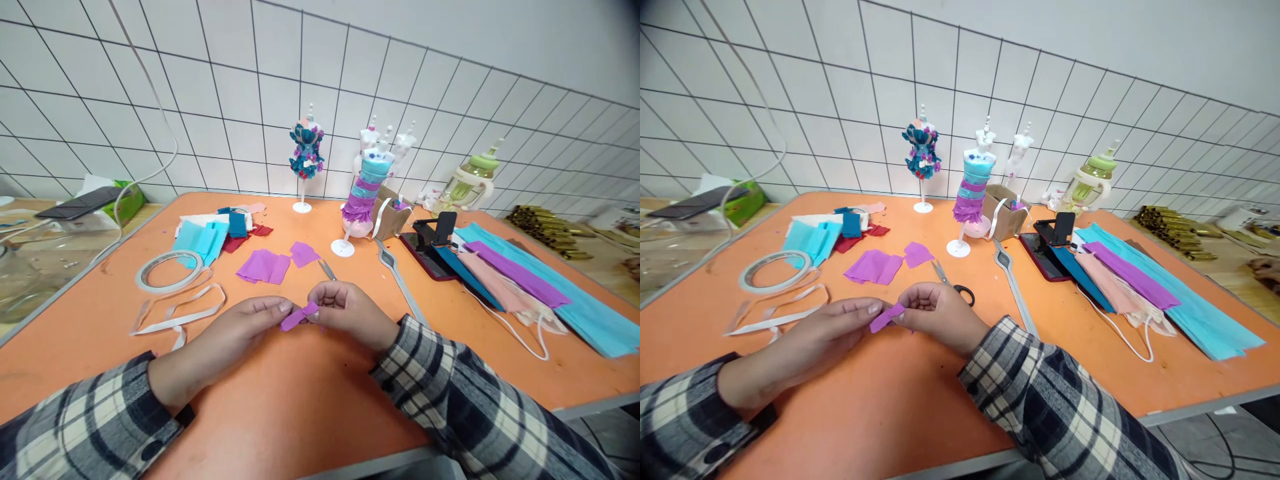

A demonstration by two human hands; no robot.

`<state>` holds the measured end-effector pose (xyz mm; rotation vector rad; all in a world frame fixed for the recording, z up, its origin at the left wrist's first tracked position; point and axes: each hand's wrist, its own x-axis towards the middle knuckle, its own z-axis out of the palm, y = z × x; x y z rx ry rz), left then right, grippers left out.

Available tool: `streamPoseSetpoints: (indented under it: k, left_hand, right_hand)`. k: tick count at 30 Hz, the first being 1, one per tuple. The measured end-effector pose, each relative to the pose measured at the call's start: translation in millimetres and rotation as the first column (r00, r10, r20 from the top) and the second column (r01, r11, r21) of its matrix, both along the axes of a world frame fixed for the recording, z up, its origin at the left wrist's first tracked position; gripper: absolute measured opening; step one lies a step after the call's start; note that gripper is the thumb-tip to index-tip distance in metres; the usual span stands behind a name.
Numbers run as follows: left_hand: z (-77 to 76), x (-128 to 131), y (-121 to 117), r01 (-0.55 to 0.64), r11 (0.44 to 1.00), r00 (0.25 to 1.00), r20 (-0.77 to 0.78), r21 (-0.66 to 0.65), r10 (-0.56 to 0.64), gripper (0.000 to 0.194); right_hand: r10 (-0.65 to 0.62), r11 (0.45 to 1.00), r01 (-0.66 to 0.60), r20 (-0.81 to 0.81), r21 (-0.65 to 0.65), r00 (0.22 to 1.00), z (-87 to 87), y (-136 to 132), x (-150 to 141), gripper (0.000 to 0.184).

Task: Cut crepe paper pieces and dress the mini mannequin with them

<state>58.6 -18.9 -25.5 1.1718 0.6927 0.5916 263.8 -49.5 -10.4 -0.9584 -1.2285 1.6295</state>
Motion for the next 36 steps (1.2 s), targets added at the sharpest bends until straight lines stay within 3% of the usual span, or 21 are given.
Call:
streamPoseSetpoints:
  k: [3, 10, 20, 25, 33, 36]
  left_hand:
    - [-1.3, -0.7, -0.4, 0.064, 0.992, 0.993, 0.102, -0.112, -0.053, 0.022]
    - [2.9, -3.7, -4.6, 0.163, 0.971, 0.981, 0.136, -0.172, -0.141, 0.020]
    - [5.4, 0.4, -5.9, 0.147, 0.951, 0.981, 0.161, -0.272, -0.105, 0.017]
    - [9.3, 3.2, -9.3, 0.199, 0.886, 0.960, 0.267, -0.420, -0.089, 0.022]
    - [4.0, -0.9, -7.7, 0.081, 0.929, 0.988, 0.154, -0.360, -0.027, 0.018]
    - [5.1, 1.0, -8.0, 0.047, 0.976, 0.997, 0.072, -0.213, -0.033, 0.020]
  right_hand:
    - [0.024, 1.000, -0.024, -0.001, -0.007, 1.000, -0.5, -0.3, 0.6, 0.039]
    - [0.041, 0.999, -0.041, -0.013, -0.010, 0.999, 0.8, -1.1, 0.0, 0.039]
    - [-0.010, 1.000, 0.010, 0.016, -0.001, 1.000, 0.9, -0.8, -2.5, 0.041]
    - [-0.039, 0.999, 0.039, 0.023, 0.027, 0.999, -0.9, -0.8, -3.3, 0.042]
    - [-0.048, 0.999, 0.048, 0.006, -0.002, 0.999, 1.9, -0.6, -4.1, 0.043]
    - [-0.031, 0.999, 0.031, 0.006, -0.026, 1.000, -0.6, -1.5, -3.8, 0.040]
